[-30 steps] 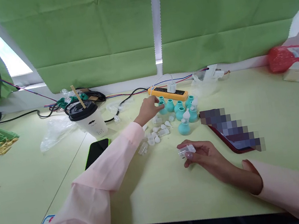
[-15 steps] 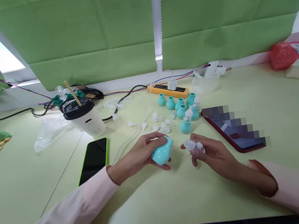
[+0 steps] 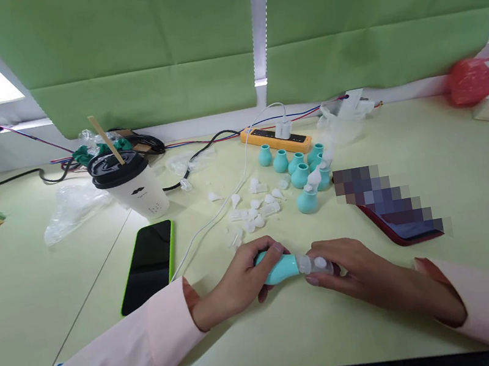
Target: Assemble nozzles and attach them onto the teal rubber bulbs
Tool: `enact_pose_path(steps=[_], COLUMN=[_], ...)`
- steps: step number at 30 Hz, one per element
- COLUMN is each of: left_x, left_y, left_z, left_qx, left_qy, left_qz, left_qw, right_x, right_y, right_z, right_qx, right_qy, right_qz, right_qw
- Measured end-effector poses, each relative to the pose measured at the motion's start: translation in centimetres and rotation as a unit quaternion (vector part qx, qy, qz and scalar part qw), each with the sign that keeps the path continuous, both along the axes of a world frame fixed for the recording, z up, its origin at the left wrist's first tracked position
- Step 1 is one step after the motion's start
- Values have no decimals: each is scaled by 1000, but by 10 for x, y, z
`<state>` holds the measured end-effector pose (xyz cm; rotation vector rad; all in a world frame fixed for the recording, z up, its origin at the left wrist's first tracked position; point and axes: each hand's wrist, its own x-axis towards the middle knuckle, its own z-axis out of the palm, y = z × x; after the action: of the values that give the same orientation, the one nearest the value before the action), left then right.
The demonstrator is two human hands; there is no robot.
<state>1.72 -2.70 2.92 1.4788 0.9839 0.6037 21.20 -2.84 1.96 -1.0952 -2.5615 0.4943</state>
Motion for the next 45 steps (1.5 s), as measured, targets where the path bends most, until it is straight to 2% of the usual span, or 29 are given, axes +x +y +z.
enact_pose_path(steps=[4, 10, 18, 20, 24, 27, 30, 32, 35, 37, 38, 41, 43, 45], left_x=[2, 5, 3, 3, 3, 3, 3, 3, 1, 0, 0, 1, 2, 2], left_y=[-1, -1, -2, -2, -3, -5, -5, -5, -5, -7, -8, -11, -12, -11], left_z=[-3, -3, -3, -2, -1, -2, -2, 0, 4, 7, 8, 6, 2, -1], left_qx=[-10, 16, 124, 148, 181, 200, 214, 217, 197, 184, 180, 188, 193, 179], left_qy=[38, 67, 102, 107, 126, 140, 150, 150, 133, 116, 107, 94, 91, 88], left_qz=[-2, 17, 3, 1, -9, -17, -25, -31, -45, -51, -59, -80, -75, -47], left_qw=[999, 997, 987, 983, 975, 970, 965, 964, 970, 975, 976, 974, 974, 979], right_x=[0, -4, -8, -8, -8, -9, -10, -9, -7, -5, -4, -3, -3, -3], right_y=[-3, -7, -9, -9, -10, -12, -12, -11, -6, -3, -2, -1, -2, -4], right_z=[-5, -15, -16, -16, -9, -1, 4, 5, 5, 6, 7, 9, 8, 6], right_qx=[10, 133, 135, 97, -41, -133, -229, -320, -474, -538, -548, -519, -458, -352], right_qy=[-86, -158, -164, -155, -94, -44, 17, 69, 132, 155, 162, 161, 153, 149], right_qz=[13, 41, 45, 31, 14, 5, 1, 4, 25, 35, 38, 28, -21, -71], right_qw=[996, 978, 976, 983, 995, 990, 973, 945, 870, 828, 820, 839, 876, 921])
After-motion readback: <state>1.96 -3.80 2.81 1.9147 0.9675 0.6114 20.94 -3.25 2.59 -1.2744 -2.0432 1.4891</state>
